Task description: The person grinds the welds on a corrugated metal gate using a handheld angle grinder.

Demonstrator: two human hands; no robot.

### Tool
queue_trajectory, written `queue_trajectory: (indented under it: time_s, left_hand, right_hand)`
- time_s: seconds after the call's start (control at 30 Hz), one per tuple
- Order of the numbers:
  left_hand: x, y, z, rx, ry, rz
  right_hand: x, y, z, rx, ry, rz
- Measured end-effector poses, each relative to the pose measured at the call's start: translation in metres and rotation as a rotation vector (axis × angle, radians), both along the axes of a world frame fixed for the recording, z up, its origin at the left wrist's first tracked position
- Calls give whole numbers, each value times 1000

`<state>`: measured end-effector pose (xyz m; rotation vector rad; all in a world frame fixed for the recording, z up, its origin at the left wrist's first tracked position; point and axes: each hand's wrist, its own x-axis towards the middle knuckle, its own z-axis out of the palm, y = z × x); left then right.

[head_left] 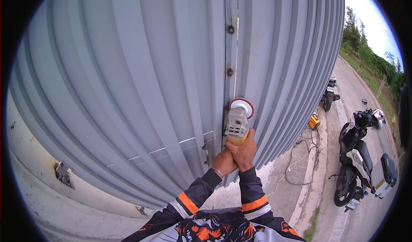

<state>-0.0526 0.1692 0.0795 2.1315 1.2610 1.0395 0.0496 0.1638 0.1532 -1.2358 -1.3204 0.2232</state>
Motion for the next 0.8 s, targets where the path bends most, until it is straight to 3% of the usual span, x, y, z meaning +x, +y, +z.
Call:
queue_trajectory:
  time_s: [0.43, 0.6, 0.8]
  left_hand:
    - [1, -6, 5, -109, 19, 12]
    - [4, -5, 3, 44, -21, 31]
    - [4, -3, -2, 6, -9, 39]
  right_hand:
    - [1, -1, -3, -24, -29, -16]
    - [1, 1, -3, 34, -47, 4]
    - [2, 2, -4, -15, -28, -6]
